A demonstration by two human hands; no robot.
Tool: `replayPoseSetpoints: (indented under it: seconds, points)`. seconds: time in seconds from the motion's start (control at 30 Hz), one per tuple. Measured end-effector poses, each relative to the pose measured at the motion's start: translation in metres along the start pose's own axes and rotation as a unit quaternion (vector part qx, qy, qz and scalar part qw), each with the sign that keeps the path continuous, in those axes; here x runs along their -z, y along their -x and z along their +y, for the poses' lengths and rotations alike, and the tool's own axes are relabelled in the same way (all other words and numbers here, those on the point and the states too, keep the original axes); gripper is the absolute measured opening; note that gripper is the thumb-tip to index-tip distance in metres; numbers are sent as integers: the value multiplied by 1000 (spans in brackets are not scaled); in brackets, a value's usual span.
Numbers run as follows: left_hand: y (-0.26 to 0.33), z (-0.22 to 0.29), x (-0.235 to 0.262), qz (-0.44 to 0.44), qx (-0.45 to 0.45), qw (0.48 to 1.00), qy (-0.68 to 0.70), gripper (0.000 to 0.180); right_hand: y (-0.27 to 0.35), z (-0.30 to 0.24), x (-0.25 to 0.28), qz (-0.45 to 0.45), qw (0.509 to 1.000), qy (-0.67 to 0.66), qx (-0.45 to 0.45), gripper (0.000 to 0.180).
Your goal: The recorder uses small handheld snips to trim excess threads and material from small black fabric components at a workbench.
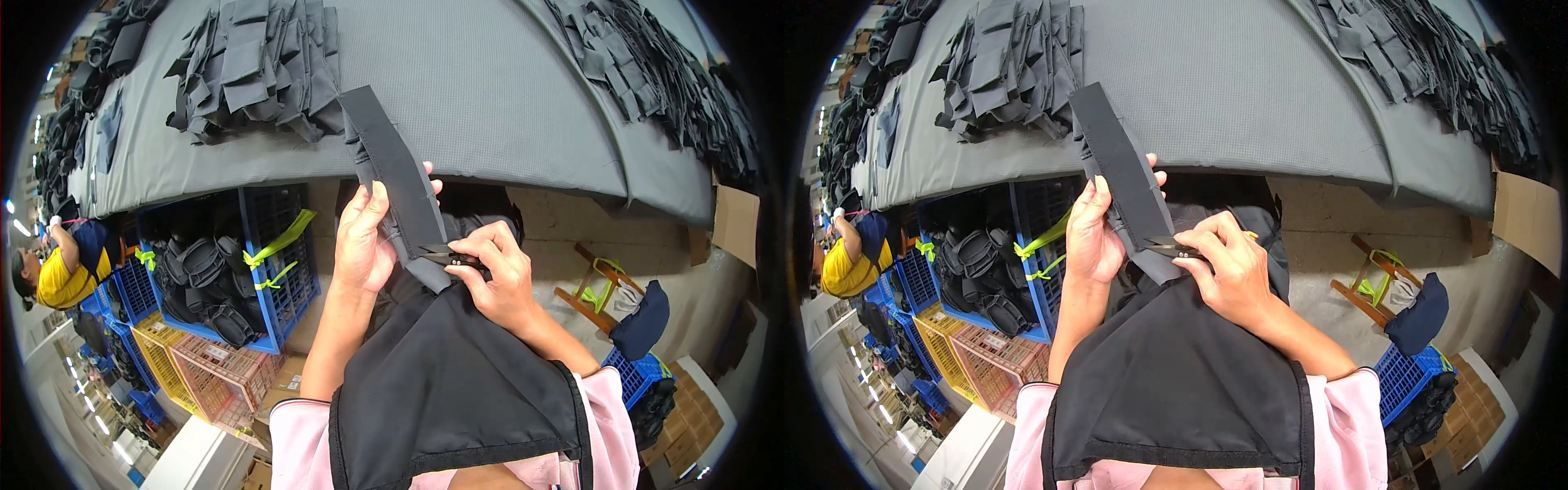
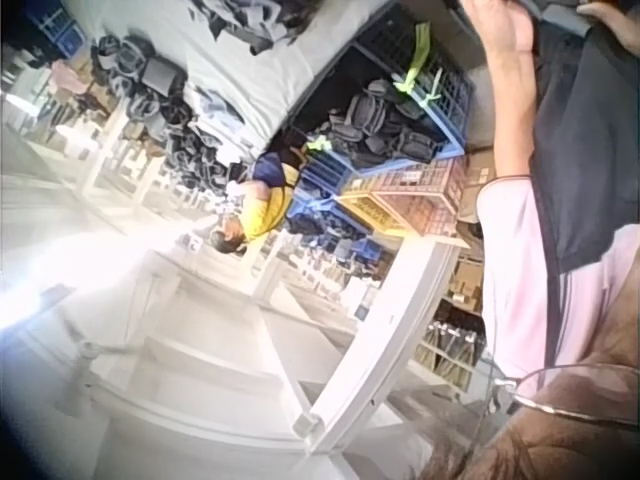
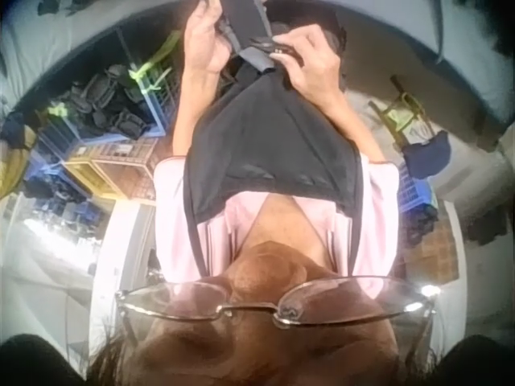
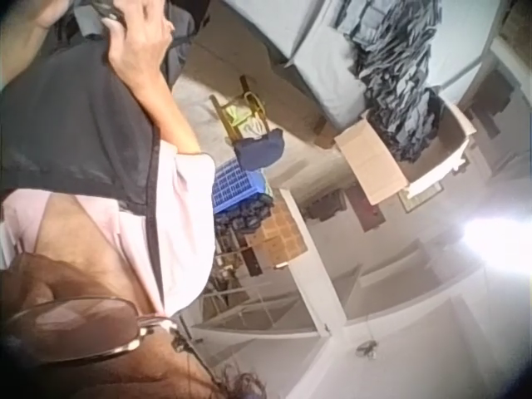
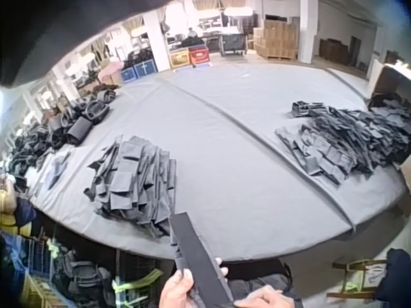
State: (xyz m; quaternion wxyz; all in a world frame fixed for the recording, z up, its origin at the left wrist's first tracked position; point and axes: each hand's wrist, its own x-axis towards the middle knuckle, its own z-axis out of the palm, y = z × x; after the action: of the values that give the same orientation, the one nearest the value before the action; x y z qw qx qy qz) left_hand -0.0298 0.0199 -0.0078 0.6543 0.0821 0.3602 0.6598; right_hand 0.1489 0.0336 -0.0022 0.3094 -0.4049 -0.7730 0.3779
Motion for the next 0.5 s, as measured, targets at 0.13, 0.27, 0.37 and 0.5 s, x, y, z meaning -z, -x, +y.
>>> replayPoseSetpoints:
  seconds: [0.13,0.27,0.37,0.5]
  points:
    - [0,-1,0,3,1,1000,15,42,0,-2,0,-20,1000,-1,9,30]
    - [2,-3,-1,7,11,1000,10,42,-3,0,-4,7,997,12,74,30]
    - [3,-4,0,10,13,1000,22,42,-2,-1,-3,9,992,46,113,27]
    - [3,-6,2,2,11,1000,24,42,3,1,-3,25,990,56,130,27]
